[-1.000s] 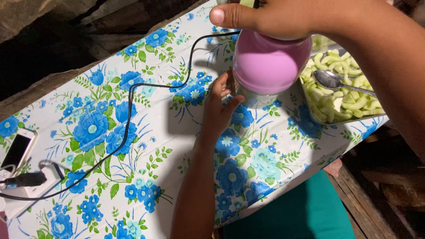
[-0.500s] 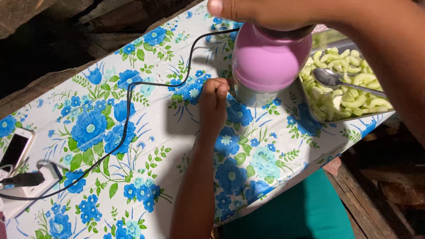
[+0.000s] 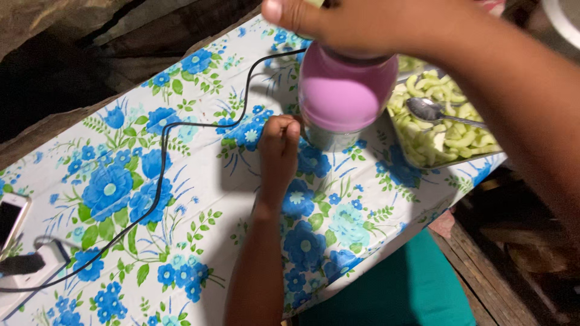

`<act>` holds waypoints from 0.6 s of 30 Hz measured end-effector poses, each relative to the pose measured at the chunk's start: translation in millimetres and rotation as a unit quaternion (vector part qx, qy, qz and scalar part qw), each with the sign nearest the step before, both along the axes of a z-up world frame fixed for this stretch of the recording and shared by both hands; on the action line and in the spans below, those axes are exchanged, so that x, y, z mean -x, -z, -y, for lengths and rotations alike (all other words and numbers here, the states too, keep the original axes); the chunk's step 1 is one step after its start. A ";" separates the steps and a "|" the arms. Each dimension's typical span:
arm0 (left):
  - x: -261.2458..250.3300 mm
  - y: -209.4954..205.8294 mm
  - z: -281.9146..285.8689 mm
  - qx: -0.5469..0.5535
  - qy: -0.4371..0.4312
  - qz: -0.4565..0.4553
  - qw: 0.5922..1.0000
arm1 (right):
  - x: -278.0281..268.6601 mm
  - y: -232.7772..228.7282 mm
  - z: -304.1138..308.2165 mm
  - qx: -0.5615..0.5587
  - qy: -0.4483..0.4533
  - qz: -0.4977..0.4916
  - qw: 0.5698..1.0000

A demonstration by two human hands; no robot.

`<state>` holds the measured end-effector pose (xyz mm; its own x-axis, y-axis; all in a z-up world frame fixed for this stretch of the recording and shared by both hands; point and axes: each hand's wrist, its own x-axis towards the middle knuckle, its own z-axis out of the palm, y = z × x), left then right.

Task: The person operates a pink electric blender on a floral tablecloth, holding the base with one hand and pressing the top with the other. After blending, they remove the lid and use a spoon to scoop blended contents from the jar into a nearby tray of sliced vegetables.

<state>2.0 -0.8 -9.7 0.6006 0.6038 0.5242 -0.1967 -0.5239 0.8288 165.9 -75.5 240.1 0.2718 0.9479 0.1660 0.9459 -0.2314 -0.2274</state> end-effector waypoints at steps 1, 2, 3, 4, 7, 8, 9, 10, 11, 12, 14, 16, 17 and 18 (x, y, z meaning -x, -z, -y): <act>1.0 1.0 -0.2 0.051 0.017 -0.013 0.998 | 1.5 0.4 1.8 0.000 0.000 0.004 1.000; 1.3 1.8 -0.7 0.101 0.035 -0.026 0.994 | 2.6 0.2 3.0 -0.001 0.000 0.007 1.000; 2.7 2.6 0.0 0.103 0.055 -0.014 0.993 | 3.8 0.3 3.4 0.005 0.003 0.004 1.000; 3.8 2.9 0.9 0.106 0.076 -0.003 0.992 | 4.9 0.1 3.5 0.011 0.006 0.001 1.000; -1.5 -0.9 -1.0 0.051 0.085 -0.005 0.995 | 3.4 -6.2 3.4 -0.022 -0.012 0.005 1.000; -1.5 -1.4 -0.7 0.025 0.079 -0.014 0.996 | 3.3 -7.4 4.2 -0.039 -0.023 0.006 0.999; -1.4 -1.3 -0.8 0.030 0.080 -0.020 0.996 | 1.9 -8.4 4.5 -0.039 -0.020 0.007 0.999; -1.8 -1.1 -1.0 0.034 0.082 -0.026 0.996 | -0.7 -10.2 4.8 -0.039 -0.017 0.008 0.999; -1.1 -0.9 -0.6 0.039 0.084 -0.032 0.995 | -1.8 -11.0 5.6 -0.037 -0.014 0.009 0.999; -0.6 -0.8 -1.2 0.042 0.082 -0.033 0.995 | -2.7 -11.3 4.3 -0.033 -0.003 -0.016 0.999; 3.2 0.7 1.1 0.052 0.080 -0.040 0.995 | -4.2 -7.8 3.4 -0.020 0.022 -0.072 0.997; 2.1 -2.3 0.5 0.067 0.082 -0.040 0.994 | -5.6 -5.4 5.3 -0.008 0.010 -0.012 1.000; 0.6 -4.7 -0.3 0.073 0.084 -0.038 0.993 | -6.6 -5.5 6.1 -0.002 0.004 0.020 1.000; -1.0 -6.9 -1.3 0.075 0.089 -0.036 0.993 | -7.6 -5.6 5.9 -0.006 -0.001 0.020 1.000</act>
<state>2.9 0.5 -2.9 0.7372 0.5526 0.3889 -0.2129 -0.3563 0.9098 173.4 -81.4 245.7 0.2637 0.9461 0.1880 0.9544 -0.2276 -0.1931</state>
